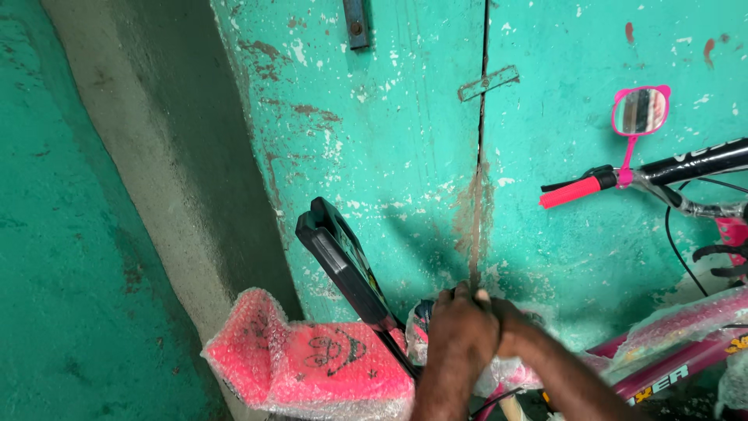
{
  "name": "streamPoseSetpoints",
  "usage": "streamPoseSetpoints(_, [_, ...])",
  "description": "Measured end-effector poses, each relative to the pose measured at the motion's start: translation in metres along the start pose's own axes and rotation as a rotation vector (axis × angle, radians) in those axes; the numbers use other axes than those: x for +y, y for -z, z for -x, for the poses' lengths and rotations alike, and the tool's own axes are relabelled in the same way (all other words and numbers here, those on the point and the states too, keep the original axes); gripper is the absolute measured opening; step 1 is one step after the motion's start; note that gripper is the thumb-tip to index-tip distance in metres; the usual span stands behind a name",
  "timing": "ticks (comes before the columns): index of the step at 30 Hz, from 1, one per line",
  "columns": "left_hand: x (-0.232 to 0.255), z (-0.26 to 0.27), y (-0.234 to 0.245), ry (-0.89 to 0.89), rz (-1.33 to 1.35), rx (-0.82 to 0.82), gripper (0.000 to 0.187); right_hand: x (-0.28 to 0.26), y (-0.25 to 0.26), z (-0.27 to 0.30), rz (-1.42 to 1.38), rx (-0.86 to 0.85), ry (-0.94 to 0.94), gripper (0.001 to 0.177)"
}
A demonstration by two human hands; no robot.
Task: The person attaches a black rear rack to the rear of a pink bicycle using a wrench. They tighten the bolts securing the rack to the frame and the seat post, ensuring the rack is firmly in place.
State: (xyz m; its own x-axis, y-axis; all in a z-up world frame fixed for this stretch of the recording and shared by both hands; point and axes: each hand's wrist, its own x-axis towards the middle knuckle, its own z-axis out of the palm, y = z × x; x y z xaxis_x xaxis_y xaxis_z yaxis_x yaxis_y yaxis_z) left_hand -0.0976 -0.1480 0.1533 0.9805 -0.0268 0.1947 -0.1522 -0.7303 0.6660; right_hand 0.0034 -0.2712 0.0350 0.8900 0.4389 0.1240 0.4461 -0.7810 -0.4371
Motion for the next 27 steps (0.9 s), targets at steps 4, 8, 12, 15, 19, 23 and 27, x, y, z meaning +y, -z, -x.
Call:
streamPoseSetpoints(4, [-0.007,-0.015,0.009,0.066,-0.036,-0.068,0.037,-0.009,0.032,-0.006,-0.202,-0.226,0.05,0.045])
streamPoseSetpoints(8, [-0.021,-0.009,0.019,0.092,-0.377,-0.091,0.028,-0.018,0.045,-0.001,-0.632,-0.154,-0.089,0.048])
streamPoseSetpoints(12, [-0.033,0.007,0.004,-0.035,-0.422,0.113,0.027,-0.044,0.047,0.007,-0.424,0.011,-0.266,0.043])
streamPoseSetpoints(15, [-0.045,0.021,-0.011,-0.252,-0.372,0.226,0.04,-0.071,0.047,0.019,0.027,0.041,-0.31,0.032])
streamPoseSetpoints(19, [-0.068,0.039,-0.016,-0.598,-0.179,0.385,0.058,-0.08,0.051,0.024,0.063,0.131,-0.252,0.028])
streamPoseSetpoints(23, [-0.097,0.058,-0.003,-0.769,-0.261,0.385,0.048,-0.084,0.051,0.025,0.051,0.138,-0.241,0.036])
streamPoseSetpoints(27, [-0.131,0.072,0.018,-0.717,-0.206,0.72,0.04,-0.094,0.06,0.016,0.07,0.041,-0.343,0.044])
